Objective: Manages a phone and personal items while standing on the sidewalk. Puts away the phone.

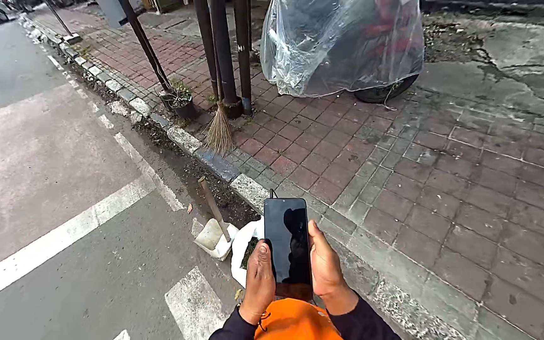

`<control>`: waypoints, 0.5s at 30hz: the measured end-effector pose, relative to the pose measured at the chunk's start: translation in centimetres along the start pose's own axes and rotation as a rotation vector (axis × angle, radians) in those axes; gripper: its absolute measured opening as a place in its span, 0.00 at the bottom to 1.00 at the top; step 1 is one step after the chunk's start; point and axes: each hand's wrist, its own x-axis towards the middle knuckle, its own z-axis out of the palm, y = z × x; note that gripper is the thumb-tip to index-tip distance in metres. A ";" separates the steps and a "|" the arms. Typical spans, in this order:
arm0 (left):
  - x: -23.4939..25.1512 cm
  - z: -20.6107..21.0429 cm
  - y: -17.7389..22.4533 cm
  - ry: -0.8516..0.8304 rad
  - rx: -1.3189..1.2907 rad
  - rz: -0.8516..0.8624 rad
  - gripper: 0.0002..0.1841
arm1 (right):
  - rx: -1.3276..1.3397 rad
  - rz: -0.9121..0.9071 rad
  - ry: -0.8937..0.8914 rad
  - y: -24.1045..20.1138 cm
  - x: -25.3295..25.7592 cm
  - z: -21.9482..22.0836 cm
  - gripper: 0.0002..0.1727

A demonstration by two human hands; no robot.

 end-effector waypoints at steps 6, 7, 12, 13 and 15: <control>0.6 -1.3 2.0 0.255 0.007 0.129 0.30 | -0.192 -0.005 -0.208 -0.1 2.2 3.1 0.29; 0.7 -1.2 2.1 0.293 0.019 0.157 0.31 | -0.201 0.005 -0.251 -0.3 2.6 3.4 0.29; 1.6 2.4 2.2 0.411 -0.052 0.174 0.31 | -0.242 0.048 -0.359 -2.8 5.4 2.5 0.29; 2.2 3.6 2.3 0.433 -0.072 0.154 0.30 | -0.242 0.060 -0.368 -3.6 6.2 2.1 0.28; 3.6 6.2 2.2 0.497 -0.142 0.087 0.28 | -0.218 0.082 -0.396 -5.3 7.7 1.0 0.27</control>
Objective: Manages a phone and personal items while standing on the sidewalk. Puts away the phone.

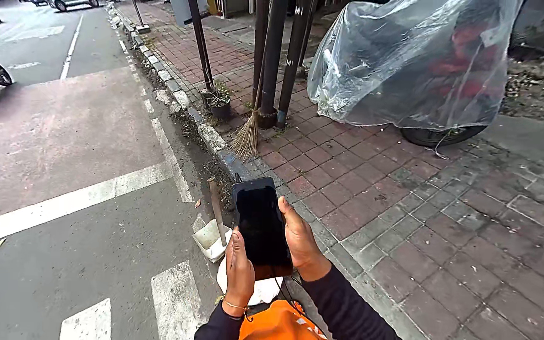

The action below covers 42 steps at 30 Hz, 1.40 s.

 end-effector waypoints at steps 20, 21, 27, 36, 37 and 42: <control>-3.5 20.5 -6.2 -0.337 -0.542 -0.604 0.41 | -0.170 0.051 -0.371 -11.4 1.7 -25.4 0.28; -2.9 20.7 -6.3 -0.337 -0.557 -0.594 0.42 | -0.182 0.088 -0.397 -11.6 1.8 -26.0 0.31; 0.2 23.2 -6.0 -0.280 -0.570 -0.564 0.36 | -0.247 0.383 -0.535 -12.9 2.2 -30.1 0.45; 4.8 26.6 -8.1 -0.250 -0.508 -0.305 0.26 | -0.863 0.448 -0.425 -9.3 2.7 -34.4 0.28; 5.8 26.7 -8.6 -0.222 -0.450 -0.275 0.25 | -0.968 0.413 -0.379 -7.7 3.4 -35.1 0.30; 11.5 27.0 -11.0 -0.171 -0.342 -0.288 0.19 | -1.380 0.525 -0.303 -3.8 9.1 -39.8 0.27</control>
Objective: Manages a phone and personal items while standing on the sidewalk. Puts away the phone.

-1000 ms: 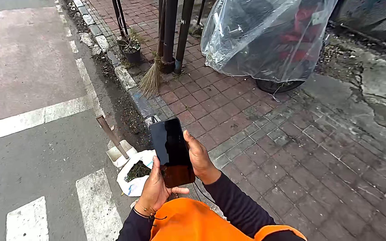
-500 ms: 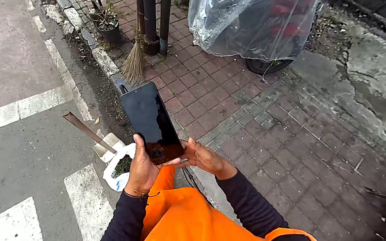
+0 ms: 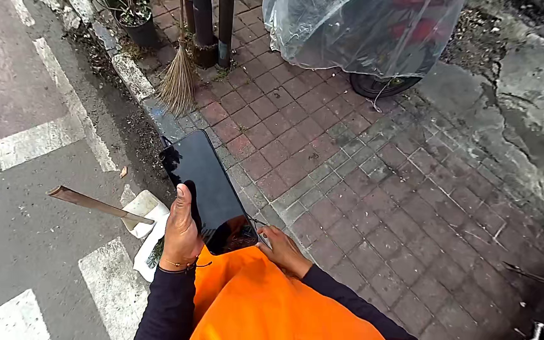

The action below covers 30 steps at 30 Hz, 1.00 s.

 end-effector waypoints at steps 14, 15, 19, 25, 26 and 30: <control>30.0 4.2 3.8 -0.359 0.124 -0.057 0.19 | 0.318 0.178 0.223 1.0 16.9 -25.8 0.23; 31.5 4.6 4.2 -0.365 0.142 -0.053 0.19 | 0.204 0.196 0.317 0.6 17.1 -26.4 0.22; 35.7 5.3 6.1 -0.418 0.169 -0.058 0.19 | 0.006 0.102 0.818 -0.6 19.9 -26.0 0.15; 38.6 5.9 7.0 -0.409 0.352 -0.014 0.15 | 0.632 0.136 0.305 -1.9 25.3 -30.9 0.15; 38.9 6.2 6.7 -0.424 0.436 -0.030 0.14 | 0.725 0.135 0.259 -2.0 26.0 -32.4 0.12; 40.5 5.3 3.2 -0.599 0.699 -0.355 0.14 | 0.807 0.090 0.195 -1.1 29.2 -37.3 0.11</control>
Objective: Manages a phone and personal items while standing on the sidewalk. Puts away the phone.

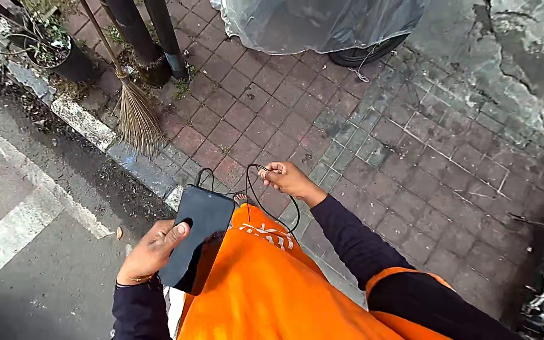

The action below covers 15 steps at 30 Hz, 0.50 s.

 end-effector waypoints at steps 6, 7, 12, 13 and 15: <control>10.7 5.5 -2.9 -0.332 0.259 -0.522 0.21 | -0.057 -0.065 -0.058 -3.6 2.1 -3.0 0.12; 12.8 7.0 -3.4 -0.354 0.291 -0.563 0.22 | -0.098 -0.094 -0.069 -4.1 1.8 -3.1 0.12; 17.2 14.5 -6.7 0.143 -0.025 -0.408 0.13 | -0.285 -0.211 -0.211 -5.5 -3.1 -4.0 0.19; 17.4 15.4 -6.7 0.240 -0.145 -0.380 0.16 | -0.218 -0.183 -0.169 -4.9 -4.2 -4.3 0.20; 17.4 16.4 -5.9 0.339 -0.328 -0.316 0.19 | -0.106 -0.121 0.074 -2.8 -5.3 -4.7 0.16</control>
